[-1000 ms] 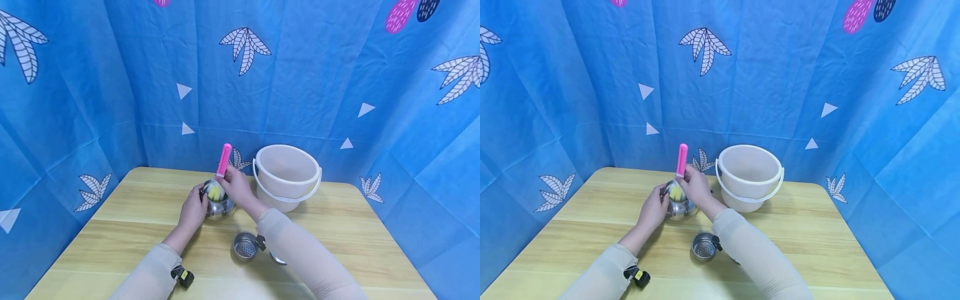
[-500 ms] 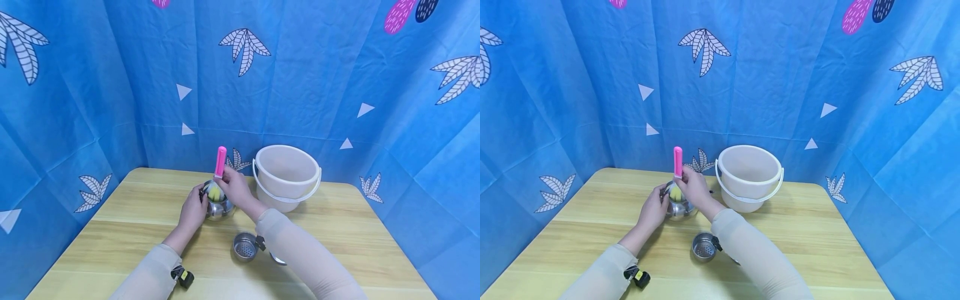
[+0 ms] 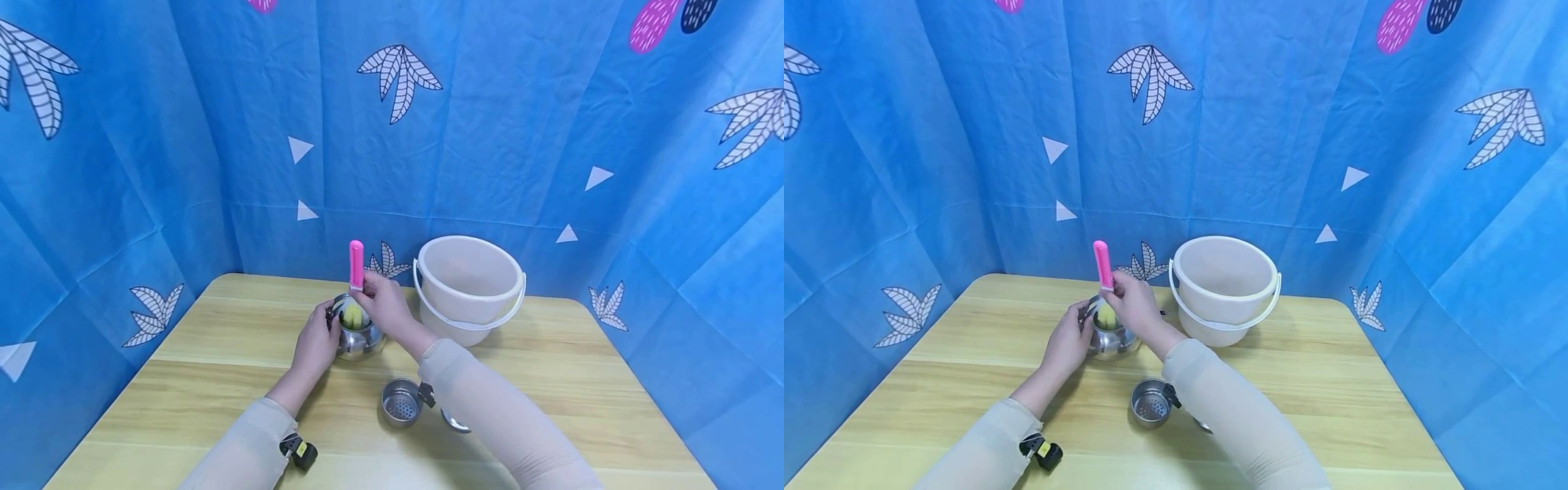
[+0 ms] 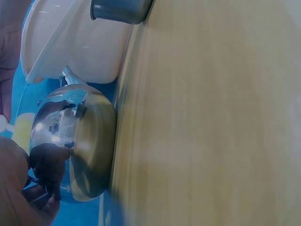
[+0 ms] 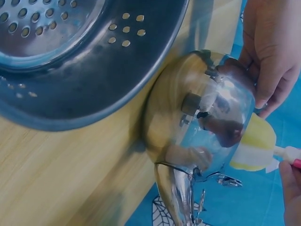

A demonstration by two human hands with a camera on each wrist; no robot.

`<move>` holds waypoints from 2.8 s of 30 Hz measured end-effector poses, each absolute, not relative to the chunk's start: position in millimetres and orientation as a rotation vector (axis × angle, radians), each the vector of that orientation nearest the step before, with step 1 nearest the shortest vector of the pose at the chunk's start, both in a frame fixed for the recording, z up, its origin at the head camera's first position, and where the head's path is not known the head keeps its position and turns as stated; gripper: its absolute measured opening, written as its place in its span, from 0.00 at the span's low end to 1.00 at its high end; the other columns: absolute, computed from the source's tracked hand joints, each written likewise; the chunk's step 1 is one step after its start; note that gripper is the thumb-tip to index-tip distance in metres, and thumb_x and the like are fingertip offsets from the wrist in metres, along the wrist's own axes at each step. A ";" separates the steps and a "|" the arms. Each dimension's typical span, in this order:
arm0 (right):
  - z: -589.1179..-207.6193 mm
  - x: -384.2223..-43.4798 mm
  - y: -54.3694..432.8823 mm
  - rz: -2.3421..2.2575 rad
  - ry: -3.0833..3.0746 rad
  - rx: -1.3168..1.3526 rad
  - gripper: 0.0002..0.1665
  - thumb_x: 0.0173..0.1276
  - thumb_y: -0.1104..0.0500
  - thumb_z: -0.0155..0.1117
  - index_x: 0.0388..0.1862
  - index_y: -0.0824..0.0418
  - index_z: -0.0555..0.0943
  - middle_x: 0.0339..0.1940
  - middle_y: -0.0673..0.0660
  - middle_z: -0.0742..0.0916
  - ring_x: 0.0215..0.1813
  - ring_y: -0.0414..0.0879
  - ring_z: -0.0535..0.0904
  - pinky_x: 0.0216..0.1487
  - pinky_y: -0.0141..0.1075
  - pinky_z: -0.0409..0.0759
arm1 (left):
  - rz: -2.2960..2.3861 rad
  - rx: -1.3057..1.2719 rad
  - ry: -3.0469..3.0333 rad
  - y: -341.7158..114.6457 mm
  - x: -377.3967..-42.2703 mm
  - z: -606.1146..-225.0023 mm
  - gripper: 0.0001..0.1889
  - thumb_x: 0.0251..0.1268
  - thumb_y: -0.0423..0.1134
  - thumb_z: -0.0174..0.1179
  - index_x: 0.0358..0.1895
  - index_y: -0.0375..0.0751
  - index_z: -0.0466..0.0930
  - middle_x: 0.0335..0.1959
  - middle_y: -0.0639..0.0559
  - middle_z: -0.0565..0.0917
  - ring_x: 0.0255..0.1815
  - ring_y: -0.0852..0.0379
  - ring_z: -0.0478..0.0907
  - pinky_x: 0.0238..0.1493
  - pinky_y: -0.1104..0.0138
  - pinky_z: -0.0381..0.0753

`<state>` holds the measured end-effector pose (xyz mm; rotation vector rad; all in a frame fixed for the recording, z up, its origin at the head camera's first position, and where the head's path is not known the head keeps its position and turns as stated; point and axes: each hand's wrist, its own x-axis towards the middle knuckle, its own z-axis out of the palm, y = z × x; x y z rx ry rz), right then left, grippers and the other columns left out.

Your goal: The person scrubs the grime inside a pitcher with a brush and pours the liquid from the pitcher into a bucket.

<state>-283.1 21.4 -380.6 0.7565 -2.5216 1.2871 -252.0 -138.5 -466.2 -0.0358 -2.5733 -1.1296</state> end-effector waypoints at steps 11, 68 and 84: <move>-378.9 -284.3 21.6 1.242 -2.528 0.774 0.07 0.70 0.59 0.67 0.46 0.56 0.84 0.46 0.53 0.90 0.49 0.45 0.87 0.51 0.34 0.84 | -1.113 -0.044 -2.560 -138.4 -252.8 -467.2 0.24 0.78 0.38 0.52 0.70 0.31 0.64 0.63 0.31 0.75 0.62 0.35 0.75 0.64 0.46 0.75; -374.3 -287.7 22.4 1.142 -2.573 0.817 0.09 0.68 0.59 0.70 0.46 0.56 0.85 0.35 0.49 0.90 0.35 0.38 0.83 0.37 0.30 0.82 | -1.132 0.004 -2.560 -136.8 -254.6 -468.2 0.23 0.77 0.38 0.51 0.70 0.33 0.65 0.64 0.33 0.75 0.63 0.36 0.75 0.63 0.46 0.75; -369.8 -287.1 21.2 1.137 -2.612 0.836 0.13 0.68 0.58 0.70 0.49 0.59 0.85 0.32 0.47 0.88 0.30 0.38 0.81 0.32 0.31 0.80 | -1.125 0.016 -2.561 -136.3 -253.5 -466.6 0.23 0.77 0.38 0.51 0.70 0.32 0.66 0.65 0.33 0.75 0.63 0.36 0.75 0.64 0.46 0.75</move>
